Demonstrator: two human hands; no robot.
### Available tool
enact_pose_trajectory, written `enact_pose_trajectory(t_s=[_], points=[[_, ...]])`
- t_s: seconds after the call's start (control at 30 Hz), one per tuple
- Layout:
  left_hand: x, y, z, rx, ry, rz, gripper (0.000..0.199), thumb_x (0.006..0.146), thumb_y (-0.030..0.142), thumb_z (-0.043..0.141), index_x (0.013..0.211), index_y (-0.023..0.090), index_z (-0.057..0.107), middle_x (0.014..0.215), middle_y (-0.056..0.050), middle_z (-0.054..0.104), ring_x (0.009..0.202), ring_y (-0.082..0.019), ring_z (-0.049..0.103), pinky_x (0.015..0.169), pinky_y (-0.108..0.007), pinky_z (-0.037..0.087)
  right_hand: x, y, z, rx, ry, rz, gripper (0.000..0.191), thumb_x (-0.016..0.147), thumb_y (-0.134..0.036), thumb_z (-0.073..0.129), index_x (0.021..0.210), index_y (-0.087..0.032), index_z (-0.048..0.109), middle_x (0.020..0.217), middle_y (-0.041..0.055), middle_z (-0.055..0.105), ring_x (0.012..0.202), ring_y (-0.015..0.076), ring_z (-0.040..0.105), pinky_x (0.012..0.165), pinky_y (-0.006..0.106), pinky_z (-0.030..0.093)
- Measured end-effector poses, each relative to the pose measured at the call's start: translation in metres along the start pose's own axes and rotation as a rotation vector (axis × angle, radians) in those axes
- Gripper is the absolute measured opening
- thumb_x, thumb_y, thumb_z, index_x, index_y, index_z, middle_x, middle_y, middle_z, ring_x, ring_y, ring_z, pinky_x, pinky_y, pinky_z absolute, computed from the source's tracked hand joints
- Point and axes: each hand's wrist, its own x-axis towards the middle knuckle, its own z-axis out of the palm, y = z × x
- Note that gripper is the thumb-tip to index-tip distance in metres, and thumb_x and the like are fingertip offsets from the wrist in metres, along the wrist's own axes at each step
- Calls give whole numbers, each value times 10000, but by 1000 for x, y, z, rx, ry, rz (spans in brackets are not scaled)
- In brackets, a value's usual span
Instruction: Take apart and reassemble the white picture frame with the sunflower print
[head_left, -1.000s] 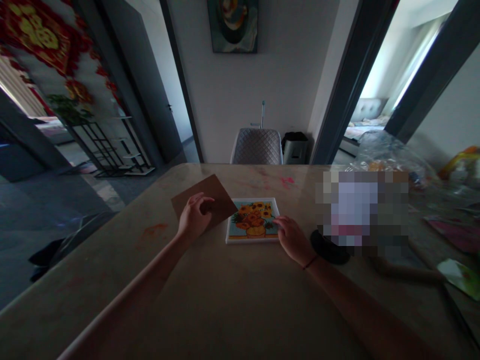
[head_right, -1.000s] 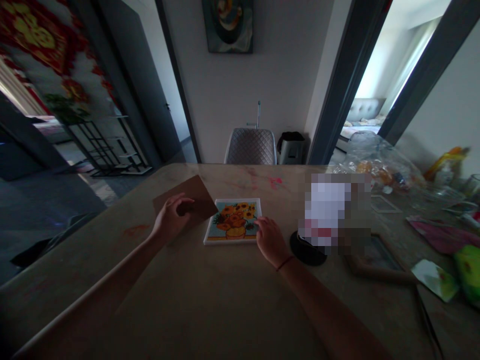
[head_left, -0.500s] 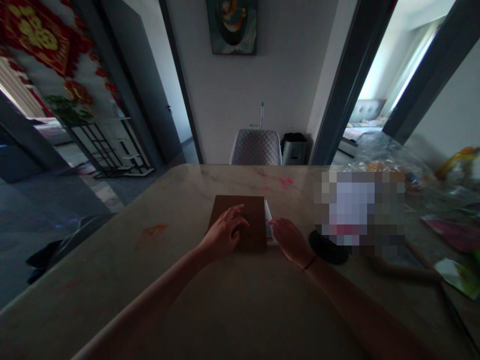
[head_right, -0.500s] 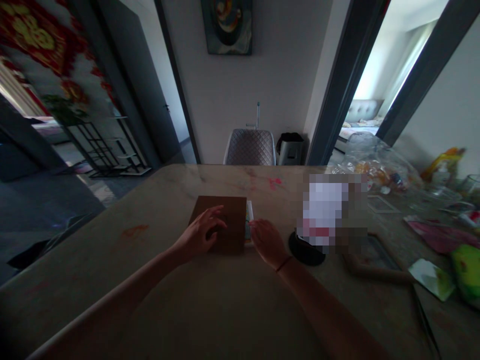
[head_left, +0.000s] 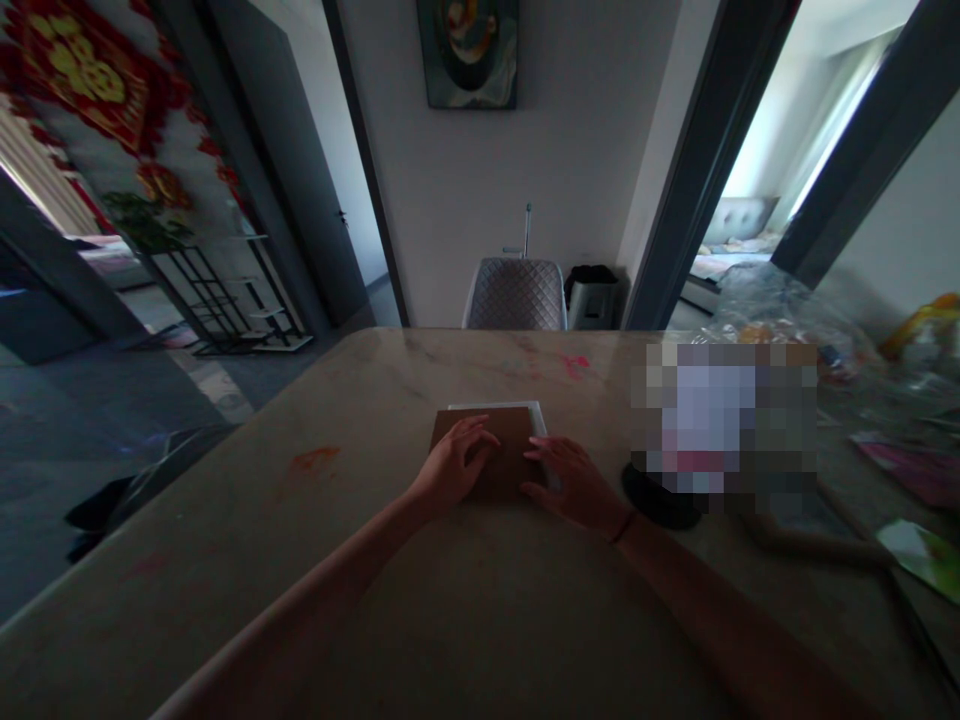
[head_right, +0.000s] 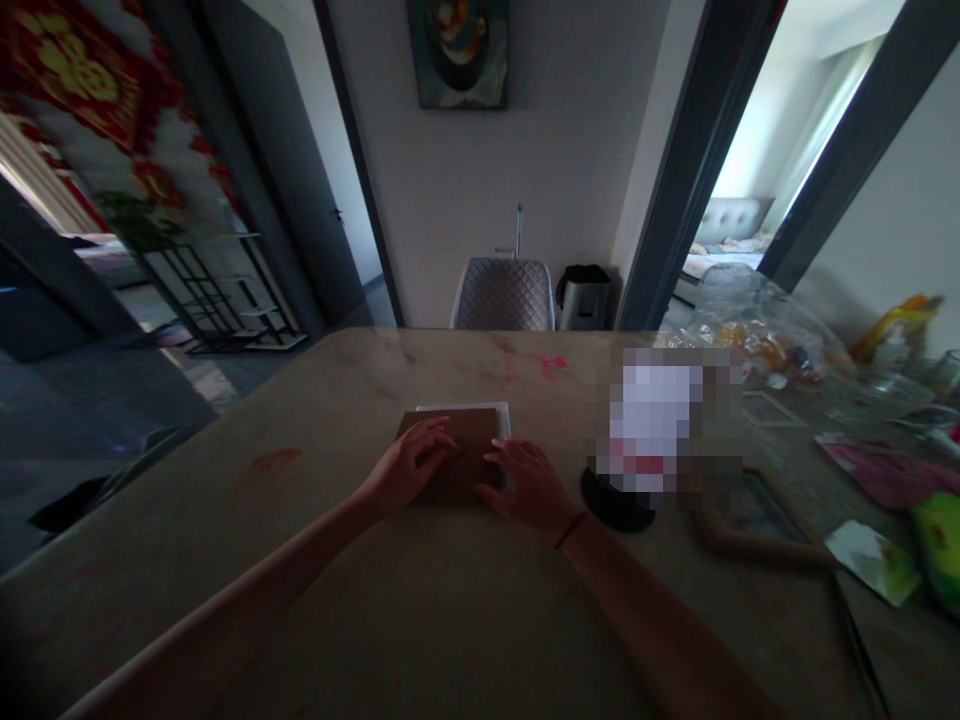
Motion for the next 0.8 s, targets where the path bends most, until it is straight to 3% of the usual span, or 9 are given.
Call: enact_pose_trajectory(t_s=[0.13, 0.23, 0.37, 0.53, 0.8], points=[[5, -11, -13, 184, 0, -171, 220, 820, 198, 412, 940, 236, 593, 1195, -11, 557, 1126, -164, 497, 971, -313, 371, -2, 0, 0, 19, -43, -31, 565, 708, -517, 595, 1171, -205, 503, 1266, 127, 498, 1194, 236, 428, 988, 456, 329], [5, -24, -21, 264, 29, -287, 314, 836, 249, 385, 1108, 169, 519, 1259, -108, 507, 1187, -238, 441, 991, -393, 327, -3, 0, 1, 20, -69, -34, 633, 694, -532, 601, 1209, -187, 475, 1294, 141, 468, 1222, 242, 393, 1001, 456, 313], [2, -32, -24, 310, -59, -380, 438, 841, 370, 379, 1179, 106, 465, 1154, -173, 580, 1037, -292, 559, 871, -412, 416, -4, 1, 3, 14, -60, 23, 673, 692, -529, 605, 1246, -184, 439, 1343, 156, 406, 1249, 256, 357, 1005, 466, 307], [1, -25, -22, 312, -117, -367, 401, 848, 367, 363, 1143, 130, 496, 1095, -138, 617, 978, -256, 593, 850, -360, 429, -4, 1, 4, 21, -55, 63, 655, 675, -518, 625, 1215, -186, 463, 1329, 161, 419, 1251, 269, 357, 1006, 478, 308], [1, -21, -16, 275, -101, -262, 366, 843, 362, 387, 1117, 163, 527, 1215, -101, 549, 1135, -215, 498, 960, -317, 364, -3, 3, 2, 78, -75, 101, 629, 694, -515, 606, 1205, -174, 470, 1304, 156, 439, 1233, 261, 377, 1003, 456, 331]])
